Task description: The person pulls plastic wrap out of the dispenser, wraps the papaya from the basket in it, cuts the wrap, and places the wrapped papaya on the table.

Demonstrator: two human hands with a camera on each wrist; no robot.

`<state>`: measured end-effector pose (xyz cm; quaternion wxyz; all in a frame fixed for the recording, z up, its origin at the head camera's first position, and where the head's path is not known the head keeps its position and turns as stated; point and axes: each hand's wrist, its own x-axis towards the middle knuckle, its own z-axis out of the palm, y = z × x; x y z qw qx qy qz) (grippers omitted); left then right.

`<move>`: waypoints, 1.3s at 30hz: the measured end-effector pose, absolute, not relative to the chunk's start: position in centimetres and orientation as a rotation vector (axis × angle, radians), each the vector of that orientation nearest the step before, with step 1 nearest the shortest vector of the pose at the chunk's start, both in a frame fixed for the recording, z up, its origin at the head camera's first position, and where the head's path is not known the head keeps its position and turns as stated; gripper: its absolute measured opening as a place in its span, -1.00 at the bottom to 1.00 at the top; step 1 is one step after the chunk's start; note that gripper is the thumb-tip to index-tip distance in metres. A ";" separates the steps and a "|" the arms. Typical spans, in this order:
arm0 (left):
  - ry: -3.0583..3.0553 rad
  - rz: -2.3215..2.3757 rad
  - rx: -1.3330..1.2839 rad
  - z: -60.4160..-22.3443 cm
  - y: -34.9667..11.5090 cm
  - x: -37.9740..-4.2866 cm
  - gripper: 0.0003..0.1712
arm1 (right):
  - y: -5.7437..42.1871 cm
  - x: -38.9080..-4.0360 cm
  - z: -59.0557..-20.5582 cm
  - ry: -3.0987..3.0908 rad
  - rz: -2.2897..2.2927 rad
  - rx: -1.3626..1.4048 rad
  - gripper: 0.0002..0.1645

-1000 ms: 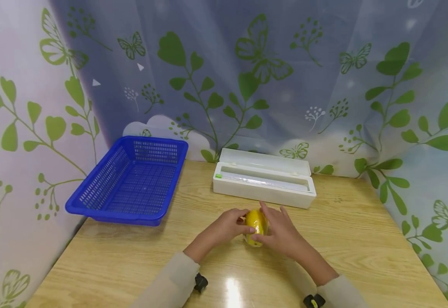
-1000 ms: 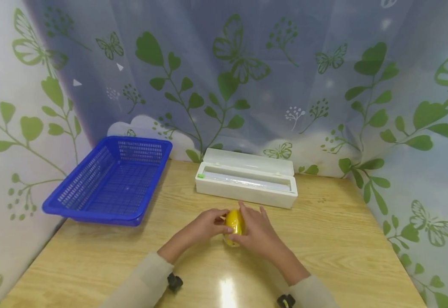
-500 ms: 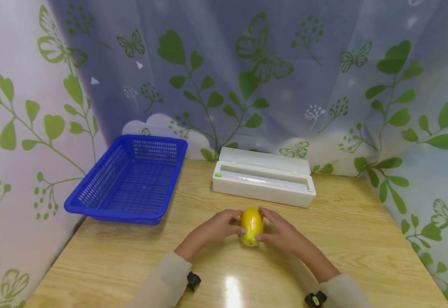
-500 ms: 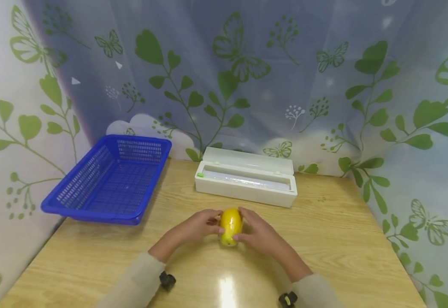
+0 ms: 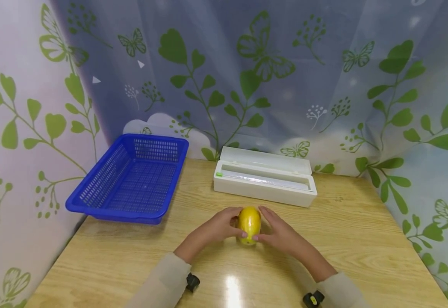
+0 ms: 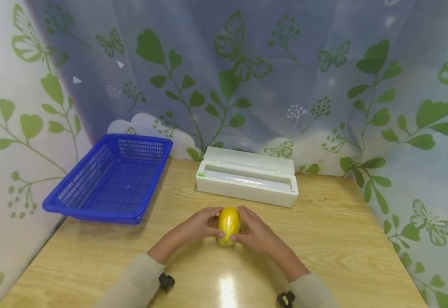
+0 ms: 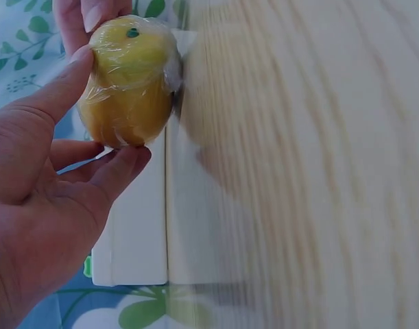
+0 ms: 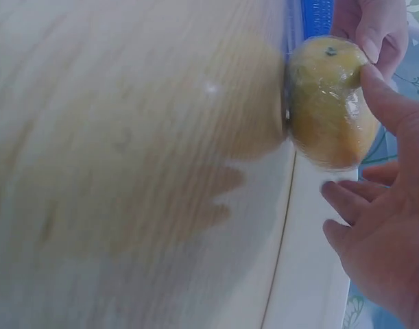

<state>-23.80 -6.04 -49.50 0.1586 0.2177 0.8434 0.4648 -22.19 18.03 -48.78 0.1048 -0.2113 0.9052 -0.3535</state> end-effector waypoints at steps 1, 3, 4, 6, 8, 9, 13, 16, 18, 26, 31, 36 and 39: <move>2.404 1.339 0.626 -49.6 -6.1 -23.8 -0.14 | 18.0 -22.2 -48.8 2.652 -1.052 -0.617 0.19; 2.384 1.356 0.629 -49.6 -6.3 -23.7 -0.16 | 18.0 -22.2 -49.1 2.623 -1.072 -0.618 0.19; 2.372 1.369 0.634 -49.7 -6.4 -23.7 -0.17 | 18.0 -22.2 -49.1 2.606 -1.085 -0.613 0.19; 2.349 1.387 0.645 -49.7 -6.5 -23.7 -0.20 | 18.0 -22.3 -49.3 2.594 -1.084 -0.618 0.19; 2.334 1.396 0.642 -49.8 -6.6 -23.7 -0.20 | 18.0 -22.3 -49.5 2.597 -1.082 -0.616 0.20; 2.332 1.397 0.633 -49.8 -6.6 -23.7 -0.19 | 18.0 -22.3 -49.5 2.599 -1.081 -0.607 0.20; 2.351 1.372 0.598 -49.7 -6.5 -23.7 -0.13 | 18.0 -22.2 -49.7 2.606 -1.086 -0.601 0.19; 2.372 1.343 0.593 -49.7 -6.4 -23.8 -0.13 | 18.0 -22.1 -49.8 2.599 -1.097 -0.599 0.18; 2.387 1.323 0.600 -49.7 -6.3 -23.8 -0.17 | 18.0 -22.1 -49.8 2.597 -1.098 -0.601 0.16; 2.357 1.334 0.631 -49.6 -6.5 -23.8 -0.23 | 18.0 -22.1 -50.1 2.603 -1.095 -0.624 0.15; 2.302 1.376 0.634 -49.8 -6.8 -23.9 -0.25 | 18.0 -22.1 -50.0 2.617 -1.091 -0.598 0.14; 2.281 1.431 0.595 -50.2 -6.9 -24.1 -0.27 | 18.0 -22.0 -49.9 2.616 -1.091 -0.574 0.13; 2.292 1.451 0.567 -50.4 -6.8 -24.2 -0.29 | 18.0 -21.9 -49.8 2.611 -1.093 -0.577 0.13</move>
